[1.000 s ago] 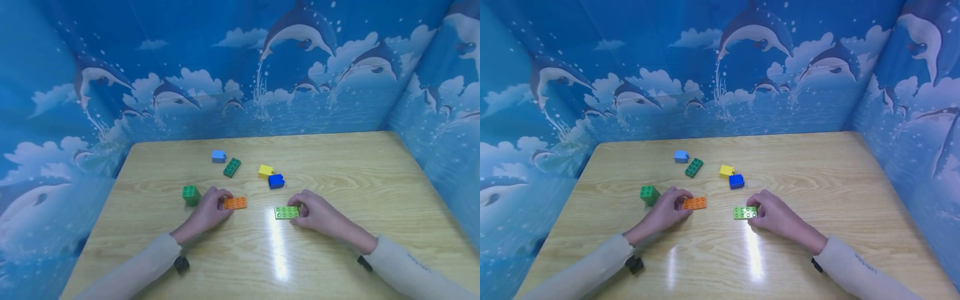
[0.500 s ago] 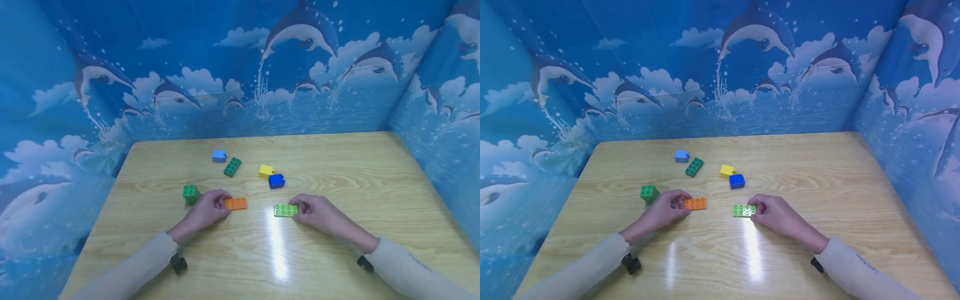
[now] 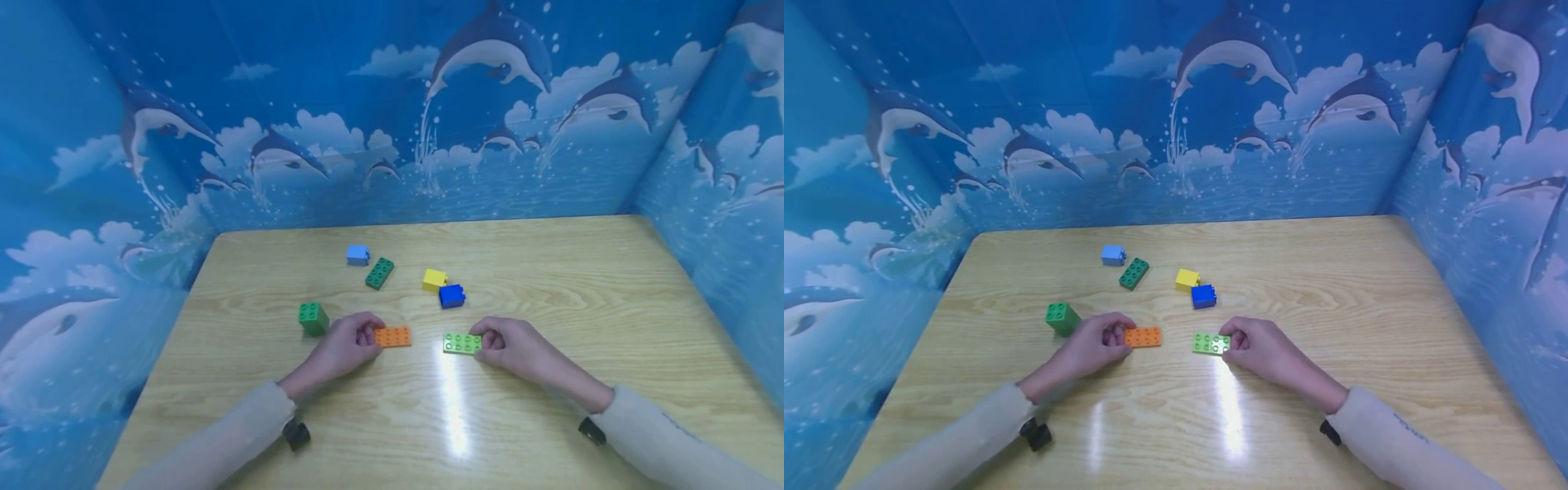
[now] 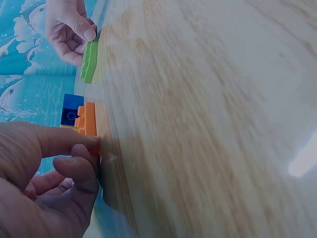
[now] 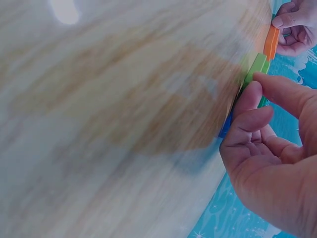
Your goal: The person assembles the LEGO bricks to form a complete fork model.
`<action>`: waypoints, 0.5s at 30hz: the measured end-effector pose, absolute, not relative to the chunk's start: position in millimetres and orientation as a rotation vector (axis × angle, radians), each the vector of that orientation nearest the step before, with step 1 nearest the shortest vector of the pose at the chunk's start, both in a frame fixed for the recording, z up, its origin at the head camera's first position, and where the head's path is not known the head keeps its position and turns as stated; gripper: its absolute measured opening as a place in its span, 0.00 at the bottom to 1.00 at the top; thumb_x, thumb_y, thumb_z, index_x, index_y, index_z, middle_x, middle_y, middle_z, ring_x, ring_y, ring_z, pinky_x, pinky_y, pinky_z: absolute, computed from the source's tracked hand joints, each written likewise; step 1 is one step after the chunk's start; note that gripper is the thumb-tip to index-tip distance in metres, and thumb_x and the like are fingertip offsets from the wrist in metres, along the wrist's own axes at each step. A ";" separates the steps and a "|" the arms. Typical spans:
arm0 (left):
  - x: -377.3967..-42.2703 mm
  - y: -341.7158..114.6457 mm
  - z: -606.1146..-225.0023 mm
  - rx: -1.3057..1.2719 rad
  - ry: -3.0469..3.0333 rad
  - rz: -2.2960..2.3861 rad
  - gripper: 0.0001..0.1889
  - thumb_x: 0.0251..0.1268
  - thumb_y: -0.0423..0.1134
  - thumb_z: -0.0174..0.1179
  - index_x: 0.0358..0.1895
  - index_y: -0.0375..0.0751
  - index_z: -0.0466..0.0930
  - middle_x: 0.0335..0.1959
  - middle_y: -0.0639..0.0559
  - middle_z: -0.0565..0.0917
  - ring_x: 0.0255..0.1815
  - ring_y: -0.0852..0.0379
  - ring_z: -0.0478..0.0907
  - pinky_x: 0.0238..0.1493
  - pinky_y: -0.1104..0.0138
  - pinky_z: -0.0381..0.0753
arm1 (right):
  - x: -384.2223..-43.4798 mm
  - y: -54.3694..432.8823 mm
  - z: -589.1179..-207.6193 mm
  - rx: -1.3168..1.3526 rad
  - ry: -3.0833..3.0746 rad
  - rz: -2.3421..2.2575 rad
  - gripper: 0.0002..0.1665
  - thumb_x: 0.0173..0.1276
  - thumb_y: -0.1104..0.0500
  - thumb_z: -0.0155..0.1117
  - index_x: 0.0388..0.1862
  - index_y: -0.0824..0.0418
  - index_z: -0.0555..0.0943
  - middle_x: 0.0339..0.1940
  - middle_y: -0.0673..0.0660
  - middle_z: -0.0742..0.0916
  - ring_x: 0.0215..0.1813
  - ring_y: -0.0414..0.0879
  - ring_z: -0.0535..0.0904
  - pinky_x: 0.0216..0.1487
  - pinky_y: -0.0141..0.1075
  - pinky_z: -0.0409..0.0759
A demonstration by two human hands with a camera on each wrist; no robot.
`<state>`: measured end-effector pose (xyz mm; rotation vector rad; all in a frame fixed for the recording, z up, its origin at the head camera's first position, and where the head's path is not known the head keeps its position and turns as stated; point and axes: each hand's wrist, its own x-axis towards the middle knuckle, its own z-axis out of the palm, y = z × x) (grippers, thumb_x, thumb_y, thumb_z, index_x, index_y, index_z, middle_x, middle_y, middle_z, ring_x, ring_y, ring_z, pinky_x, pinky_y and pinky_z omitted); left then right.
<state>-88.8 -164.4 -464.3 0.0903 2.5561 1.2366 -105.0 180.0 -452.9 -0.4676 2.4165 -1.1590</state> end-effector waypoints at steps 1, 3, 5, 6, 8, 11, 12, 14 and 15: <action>-88.3 -163.8 -464.5 0.096 2.553 1.238 0.20 0.62 0.26 0.75 0.57 0.42 0.87 0.35 0.54 0.82 0.33 0.55 0.79 0.33 0.67 0.80 | -104.9 179.6 -452.9 -0.471 2.419 -1.158 0.22 0.68 0.66 0.78 0.60 0.66 0.85 0.37 0.51 0.84 0.38 0.47 0.80 0.38 0.34 0.82; -87.5 -162.6 -464.5 0.107 2.553 1.233 0.20 0.62 0.26 0.75 0.57 0.42 0.87 0.35 0.54 0.82 0.33 0.55 0.79 0.33 0.67 0.80 | -105.0 178.9 -453.1 -0.480 2.424 -1.155 0.22 0.67 0.66 0.79 0.60 0.65 0.85 0.37 0.50 0.84 0.38 0.47 0.80 0.39 0.34 0.82; -86.9 -161.2 -465.1 0.121 2.554 1.227 0.20 0.62 0.27 0.75 0.57 0.42 0.87 0.35 0.54 0.82 0.33 0.55 0.79 0.33 0.67 0.80 | -105.3 177.8 -453.1 -0.488 2.429 -1.151 0.22 0.67 0.66 0.79 0.59 0.65 0.85 0.37 0.50 0.84 0.38 0.46 0.80 0.39 0.34 0.83; -86.6 -160.6 -465.4 0.130 2.557 1.222 0.20 0.63 0.27 0.75 0.57 0.42 0.87 0.35 0.54 0.82 0.33 0.55 0.79 0.33 0.67 0.80 | -105.4 177.1 -453.0 -0.491 2.430 -1.148 0.22 0.67 0.66 0.79 0.60 0.65 0.85 0.37 0.50 0.84 0.39 0.46 0.80 0.39 0.34 0.83; -86.2 -158.6 -465.7 0.150 2.563 1.211 0.20 0.63 0.27 0.75 0.57 0.41 0.87 0.34 0.55 0.82 0.33 0.56 0.79 0.33 0.67 0.80 | -105.7 176.2 -452.7 -0.498 2.432 -1.141 0.22 0.68 0.66 0.79 0.60 0.65 0.86 0.37 0.49 0.84 0.39 0.46 0.81 0.40 0.34 0.83; -85.8 -155.3 -465.9 0.173 2.571 1.208 0.20 0.62 0.26 0.76 0.57 0.41 0.88 0.34 0.55 0.82 0.33 0.57 0.79 0.33 0.68 0.80 | -106.9 174.0 -452.5 -0.510 2.435 -1.130 0.22 0.68 0.66 0.79 0.60 0.63 0.86 0.37 0.49 0.84 0.39 0.46 0.80 0.39 0.34 0.82; -85.4 -154.3 -465.8 0.181 2.572 1.209 0.20 0.62 0.26 0.76 0.57 0.40 0.87 0.34 0.55 0.82 0.33 0.57 0.79 0.33 0.68 0.80 | -107.5 173.0 -452.6 -0.516 2.435 -1.128 0.22 0.68 0.66 0.79 0.60 0.63 0.86 0.37 0.49 0.84 0.39 0.46 0.80 0.39 0.34 0.82; -84.7 -152.3 -465.8 0.186 2.562 1.214 0.20 0.62 0.26 0.76 0.57 0.41 0.87 0.35 0.55 0.82 0.33 0.57 0.79 0.33 0.68 0.80 | -108.0 171.2 -453.1 -0.518 2.429 -1.126 0.21 0.68 0.66 0.78 0.59 0.62 0.86 0.37 0.50 0.84 0.39 0.46 0.79 0.38 0.34 0.82; -84.2 -151.2 -465.8 0.187 2.554 1.218 0.20 0.62 0.26 0.75 0.57 0.41 0.87 0.35 0.55 0.82 0.33 0.57 0.79 0.34 0.68 0.80 | -107.9 170.4 -453.5 -0.516 2.425 -1.126 0.21 0.68 0.66 0.78 0.59 0.62 0.86 0.37 0.50 0.84 0.38 0.46 0.79 0.38 0.34 0.81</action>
